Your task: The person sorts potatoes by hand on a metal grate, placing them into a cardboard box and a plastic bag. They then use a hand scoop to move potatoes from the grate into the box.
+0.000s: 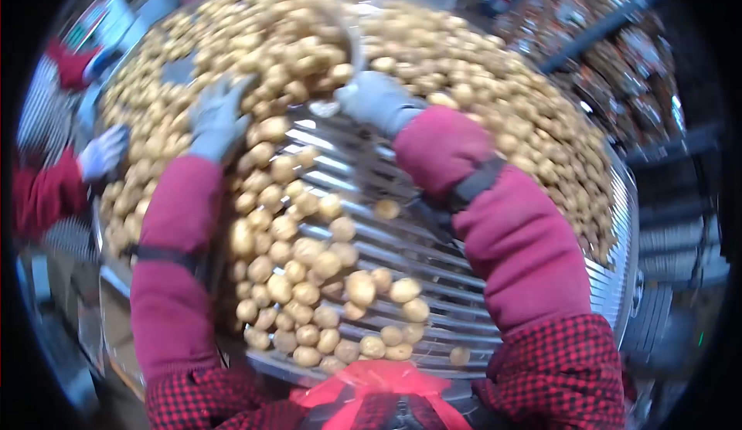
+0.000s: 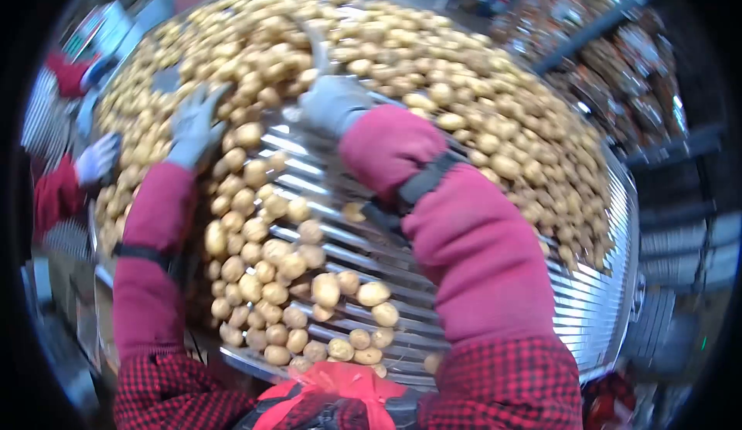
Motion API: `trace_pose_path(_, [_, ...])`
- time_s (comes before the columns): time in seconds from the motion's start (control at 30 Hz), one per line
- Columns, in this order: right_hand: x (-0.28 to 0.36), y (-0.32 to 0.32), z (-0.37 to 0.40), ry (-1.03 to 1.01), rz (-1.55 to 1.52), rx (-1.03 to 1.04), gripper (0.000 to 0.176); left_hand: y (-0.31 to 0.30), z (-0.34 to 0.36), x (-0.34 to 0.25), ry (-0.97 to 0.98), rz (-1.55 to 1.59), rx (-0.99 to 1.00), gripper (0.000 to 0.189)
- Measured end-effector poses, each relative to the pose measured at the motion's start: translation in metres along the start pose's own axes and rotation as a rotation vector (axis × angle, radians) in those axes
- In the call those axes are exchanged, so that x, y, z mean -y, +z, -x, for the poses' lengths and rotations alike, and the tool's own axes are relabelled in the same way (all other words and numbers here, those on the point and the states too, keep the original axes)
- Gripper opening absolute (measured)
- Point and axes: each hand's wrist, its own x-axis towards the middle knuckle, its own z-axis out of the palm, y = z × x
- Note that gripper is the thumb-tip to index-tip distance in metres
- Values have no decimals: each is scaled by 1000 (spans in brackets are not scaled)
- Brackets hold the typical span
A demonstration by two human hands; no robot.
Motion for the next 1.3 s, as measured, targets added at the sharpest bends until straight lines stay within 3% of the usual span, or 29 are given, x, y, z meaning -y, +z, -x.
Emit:
trace_pose_path(0.07, [-15,-10,19,232,-65,-34,43,14,2,2,-10,36,-33,79])
trace_pose_path(0.17, [-63,-16,112,220,-8,-248,40,11,7,-4,-56,-24,-40,78])
trace_pose_path(0.2, [-74,-25,153,329,-43,-190,44,22,6,1,-28,-38,-89,77])
trace_pose_path(0.27, [-94,-23,245,503,-323,-310,44,32,0,14,62,8,-98,78])
trace_pose_path(0.33, [-117,19,317,536,-958,-625,49,44,-4,23,122,-11,-172,80])
trace_pose_path(0.47, [-153,26,388,744,-1336,-713,50,44,0,27,92,-126,-78,80])
trace_pose_path(0.53, [-192,36,420,739,-1329,-952,47,36,12,17,111,-168,-61,75])
trace_pose_path(0.57, [-206,19,451,975,-1406,-822,45,31,19,12,107,-187,-48,69])
trace_pose_path(0.6, [-258,58,473,659,-1013,-1236,41,24,25,4,122,-197,-56,69])
trace_pose_path(0.63, [-303,67,513,1023,-1117,-1171,39,20,30,-4,103,-206,-26,66])
trace_pose_path(0.67, [-325,54,549,1117,-1252,-1279,41,16,35,-13,80,-215,6,62])
trace_pose_path(0.7, [-366,67,595,1046,-1340,-1406,44,12,39,-20,86,-222,2,62])
trace_pose_path(0.73, [-457,110,655,1232,-1240,-1375,37,9,39,-30,61,-211,-9,60])
trace_pose_path(0.77, [-416,46,666,1752,-536,-998,38,7,37,-43,30,-198,-21,58])
trace_pose_path(0.8, [-483,93,723,1495,-398,-1340,60,3,33,-61,23,-199,-30,58])
trace_pose_path(0.83, [-489,75,754,1662,-335,-1164,45,-3,28,-80,49,-186,-47,57])
trace_pose_path(0.87, [-585,121,816,1852,-551,-1332,48,-6,24,-98,74,-178,-60,56])
trace_pose_path(0.93, [-591,91,837,2019,-417,-998,51,4,-10,-133,265,-137,-144,55])
trace_pose_path(0.97, [-653,120,868,2060,-216,-828,47,0,-25,-177,285,-58,-135,53])
trace_pose_path(1.0, [-720,156,908,1790,43,-477,40,2,-48,-225,394,99,-137,52])
trace_pose_path(1.03, [-736,151,899,1650,-495,-936,35,6,-71,-283,483,61,-197,54])
trace_pose_path(1.07, [-737,137,880,1385,-1032,-1353,31,-4,-86,-362,640,210,-201,54])
trace_pose_path(1.13, [-661,60,803,1411,-860,-916,24,-5,-122,-511,790,247,-167,54])
trace_pose_path(1.2, [-680,75,776,1157,-813,-597,25,-22,-121,-678,942,490,-112,62])
trace_pose_path(1.27, [-647,71,736,1010,-895,-560,28,6,-142,-792,1084,750,16,68])
trace_pose_path(1.3, [-627,78,725,1096,-1077,-655,29,10,-128,-841,1087,816,121,72])
